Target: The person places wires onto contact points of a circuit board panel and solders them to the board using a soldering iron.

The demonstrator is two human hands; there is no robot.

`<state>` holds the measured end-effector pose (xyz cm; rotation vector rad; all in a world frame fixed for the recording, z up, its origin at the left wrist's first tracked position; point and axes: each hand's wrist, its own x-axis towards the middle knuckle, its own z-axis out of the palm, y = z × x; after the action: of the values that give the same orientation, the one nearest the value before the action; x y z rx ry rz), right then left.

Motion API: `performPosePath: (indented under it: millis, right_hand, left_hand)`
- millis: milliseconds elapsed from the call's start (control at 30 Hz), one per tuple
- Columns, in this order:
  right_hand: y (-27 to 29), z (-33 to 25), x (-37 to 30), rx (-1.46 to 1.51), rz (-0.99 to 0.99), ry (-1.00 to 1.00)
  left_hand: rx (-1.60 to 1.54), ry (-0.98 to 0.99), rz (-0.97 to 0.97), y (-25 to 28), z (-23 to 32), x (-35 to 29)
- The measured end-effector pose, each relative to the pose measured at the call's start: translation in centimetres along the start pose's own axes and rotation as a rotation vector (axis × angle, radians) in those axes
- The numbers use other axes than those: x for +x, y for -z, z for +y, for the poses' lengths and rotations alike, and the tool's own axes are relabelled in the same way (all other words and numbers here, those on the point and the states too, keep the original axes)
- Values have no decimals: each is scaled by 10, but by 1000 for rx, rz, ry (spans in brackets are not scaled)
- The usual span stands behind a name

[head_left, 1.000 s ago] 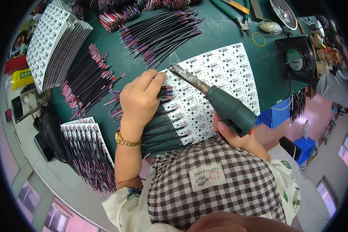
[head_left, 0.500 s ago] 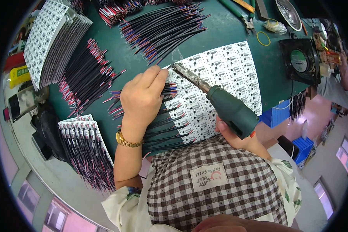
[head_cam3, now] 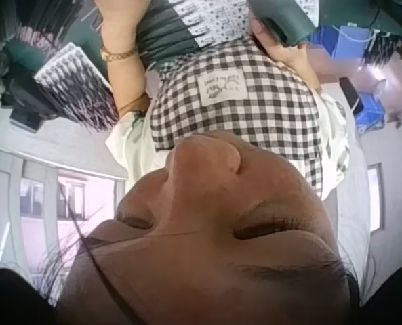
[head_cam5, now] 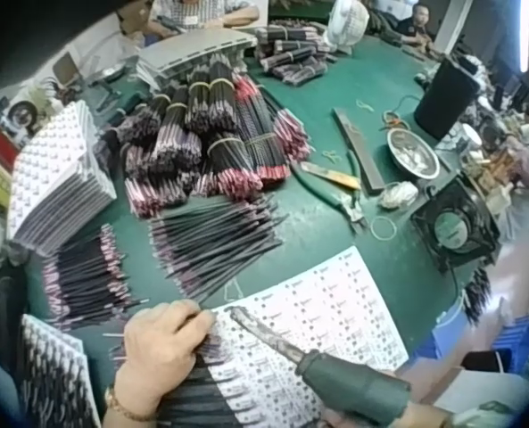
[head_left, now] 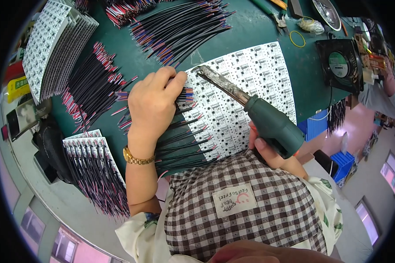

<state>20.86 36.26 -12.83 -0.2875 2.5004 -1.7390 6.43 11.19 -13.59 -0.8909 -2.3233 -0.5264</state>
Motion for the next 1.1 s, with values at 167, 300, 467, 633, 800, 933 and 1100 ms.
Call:
performPosePath:
  millis: [167,300,467,633,800,933,1100]
  right_hand:
    - [-4,0,4,7,-6,-46]
    - [-3,-8,7,51,6,-90]
    - [-1,-12,13,-19,-48,-94]
    - [-7,-17,12,-26,21,-50]
    - [-3,-10,8,15,20,-85]
    - [-2,-14,5,414,171,-171]
    - [3,-14,2,552,109,-135]
  left_hand:
    - [8,-141,-21,2,-11,1]
    - [16,-166,-30,1,-12,1]
    - [-6,-122,-21,-3,-11,-1]
    - [19,-128,-12,-1,-7,0]
    - [42,-121,2,-3,-5,-1]
    - [39,-111,-3,-2,-4,-3]
    - [36,-100,-12,2,-3,-4]
